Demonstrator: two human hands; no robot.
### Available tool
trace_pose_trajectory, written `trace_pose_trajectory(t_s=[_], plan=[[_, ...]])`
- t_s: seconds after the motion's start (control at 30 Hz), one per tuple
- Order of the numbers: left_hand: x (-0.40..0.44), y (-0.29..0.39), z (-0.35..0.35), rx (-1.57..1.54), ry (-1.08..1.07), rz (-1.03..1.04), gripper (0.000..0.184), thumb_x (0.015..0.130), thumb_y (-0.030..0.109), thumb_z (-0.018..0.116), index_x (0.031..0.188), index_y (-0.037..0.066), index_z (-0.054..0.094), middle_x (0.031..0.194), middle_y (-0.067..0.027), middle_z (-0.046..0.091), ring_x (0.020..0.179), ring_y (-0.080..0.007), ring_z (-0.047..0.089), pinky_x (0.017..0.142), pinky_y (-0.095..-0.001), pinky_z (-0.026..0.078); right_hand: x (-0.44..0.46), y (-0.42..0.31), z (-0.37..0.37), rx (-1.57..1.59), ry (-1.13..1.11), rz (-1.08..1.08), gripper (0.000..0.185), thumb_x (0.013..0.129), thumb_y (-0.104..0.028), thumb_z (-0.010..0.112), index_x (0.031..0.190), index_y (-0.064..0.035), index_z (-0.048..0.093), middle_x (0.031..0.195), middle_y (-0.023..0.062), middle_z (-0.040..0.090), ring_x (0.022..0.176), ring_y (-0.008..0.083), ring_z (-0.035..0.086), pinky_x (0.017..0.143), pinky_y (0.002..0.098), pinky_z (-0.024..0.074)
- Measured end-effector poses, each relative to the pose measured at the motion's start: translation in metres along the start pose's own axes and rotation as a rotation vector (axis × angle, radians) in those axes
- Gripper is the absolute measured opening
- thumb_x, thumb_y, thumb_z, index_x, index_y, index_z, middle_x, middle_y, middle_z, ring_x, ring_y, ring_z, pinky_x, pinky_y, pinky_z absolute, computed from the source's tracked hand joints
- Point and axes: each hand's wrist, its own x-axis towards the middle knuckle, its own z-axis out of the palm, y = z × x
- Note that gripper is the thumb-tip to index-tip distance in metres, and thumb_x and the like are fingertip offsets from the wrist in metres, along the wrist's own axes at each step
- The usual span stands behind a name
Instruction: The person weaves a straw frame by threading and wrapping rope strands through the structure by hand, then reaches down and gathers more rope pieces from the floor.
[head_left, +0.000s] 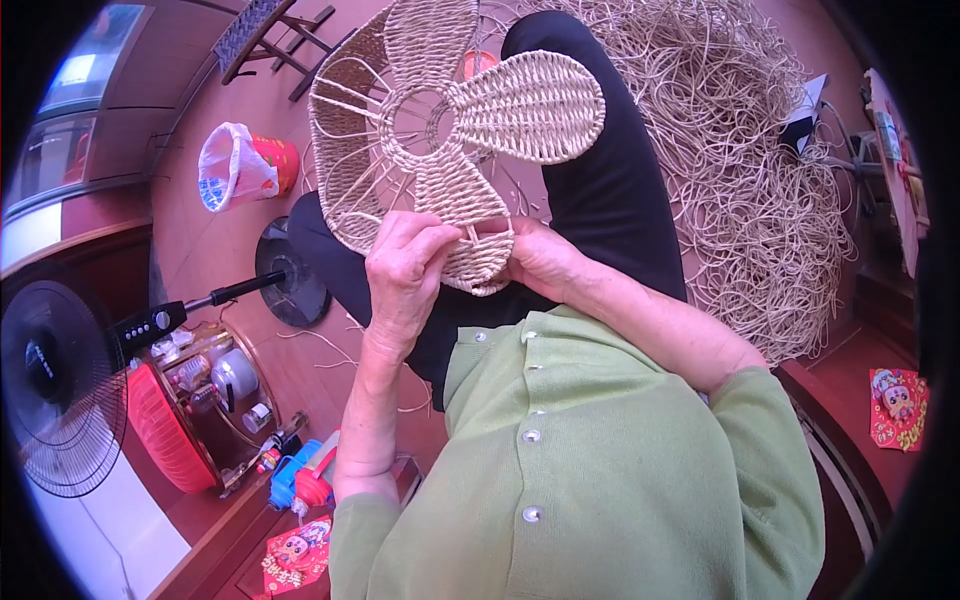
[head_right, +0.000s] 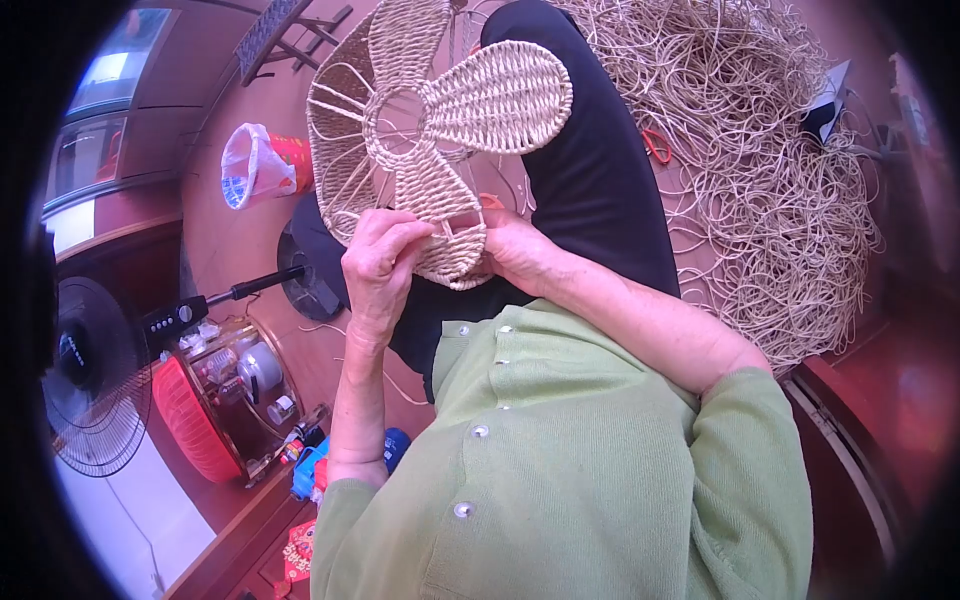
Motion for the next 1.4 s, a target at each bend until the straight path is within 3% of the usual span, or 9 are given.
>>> trace_pose_trajectory(t_s=[0.17,0.3,0.43,0.67,0.83,0.9,1.0,1.2,1.4], plan=[[0.004,0.02,0.012,-0.744,0.015,-0.329,0.016,0.098,0.0,0.057,0.112,0.001,0.064,0.097,-0.0041,0.069,0.086,-0.0081,0.06,0.074,-0.0254,0.049,-0.004,0.007,-0.008,0.106,0.067,-0.111,0.037,0.1,-0.026,0.063,0.131,-0.0079,0.053,0.118,0.002,0.064,0.11,0.0137,0.064,0.095,0.0329,0.0532],[0.011,0.025,0.03,-0.366,0.12,-0.295,0.01,0.095,-0.001,0.061,0.104,0.002,0.065,0.087,-0.002,0.067,0.077,-0.0074,0.06,0.066,-0.0243,0.048,-0.016,0.009,-0.008,0.204,0.082,-0.119,0.034,0.103,-0.03,0.059,0.13,-0.0108,0.053,0.119,0.0014,0.064,0.114,0.0138,0.061,0.1,0.0346,0.0491],[0.008,0.021,0.042,0.109,0.099,-0.069,0.013,0.083,-0.001,0.072,0.094,0.003,0.067,0.082,-0.0107,0.063,0.072,-0.024,0.062,0.068,-0.0349,0.05,-0.021,0.012,-0.006,0.233,0.084,-0.141,0.031,0.103,-0.032,0.057,0.127,-0.0113,0.055,0.118,0.0009,0.064,0.111,0.0131,0.06,0.099,0.0351,0.0479],[0.008,0.018,0.048,0.13,0.08,0.12,0.018,0.079,0.0,0.074,0.097,0.003,0.07,0.096,-0.0095,0.068,0.087,-0.0267,0.065,0.077,-0.0376,0.051,-0.018,0.014,-0.009,0.207,0.104,-0.107,0.028,0.103,-0.032,0.058,0.119,-0.0092,0.061,0.112,0.0017,0.065,0.104,0.0129,0.062,0.098,0.035,0.0482],[0.004,0.023,0.014,-0.052,0.407,-0.145,0.024,0.09,0.005,0.07,0.114,0.003,0.07,0.108,-0.0101,0.07,0.102,-0.0247,0.066,0.093,-0.0355,0.05,-0.04,-0.003,0.0,0.211,0.341,-0.189,0.015,0.099,-0.021,0.059,0.103,-0.0075,0.064,0.105,0.0033,0.066,0.094,0.0133,0.061,0.088,0.0332,0.0491],[-0.01,0.005,-0.003,-0.253,0.56,-0.343,0.017,0.1,0.009,0.06,0.113,0.003,0.068,0.107,-0.0043,0.071,0.102,-0.0142,0.064,0.094,-0.0297,0.048,-0.096,-0.049,0.02,0.231,0.342,-0.288,0.011,0.095,-0.016,0.061,0.096,-0.0045,0.064,0.098,0.0075,0.067,0.09,0.0162,0.062,0.086,0.0338,0.0487],[-0.042,-0.015,-0.004,-0.189,0.471,-0.484,0.014,0.099,0.008,0.06,0.108,0.004,0.07,0.104,-0.0029,0.071,0.097,-0.0109,0.063,0.088,-0.0265,0.048,-0.187,-0.157,-0.021,-0.119,0.42,-0.792,0.011,0.095,-0.006,0.056,0.098,0.0018,0.063,0.099,0.0132,0.063,0.096,0.0228,0.061,0.096,0.0415,0.0475],[-0.06,-0.001,0.022,0.078,0.254,-0.32,0.014,0.088,0.007,0.068,0.1,0.004,0.071,0.096,-0.0079,0.069,0.1,-0.0245,0.062,0.098,-0.0366,0.041,-0.227,-0.221,-0.089,0.211,-0.025,-0.773,0.009,0.1,0.001,0.049,0.091,0.0004,0.047,0.091,0.0062,0.046,0.06,0.0085,0.036,0.054,0.0235,0.0339],[-0.061,0.003,0.026,0.084,0.19,-0.311,0.014,0.085,0.006,0.069,0.099,0.006,0.07,0.096,-0.0074,0.067,0.103,-0.0266,0.06,0.097,-0.0388,0.041,-0.208,-0.229,-0.104,-0.136,0.403,-0.854,0.021,0.107,-0.017,0.049,0.094,-0.0007,0.052,0.082,0.0,0.049,0.055,0.002,0.03,0.045,0.0189,0.0241]])
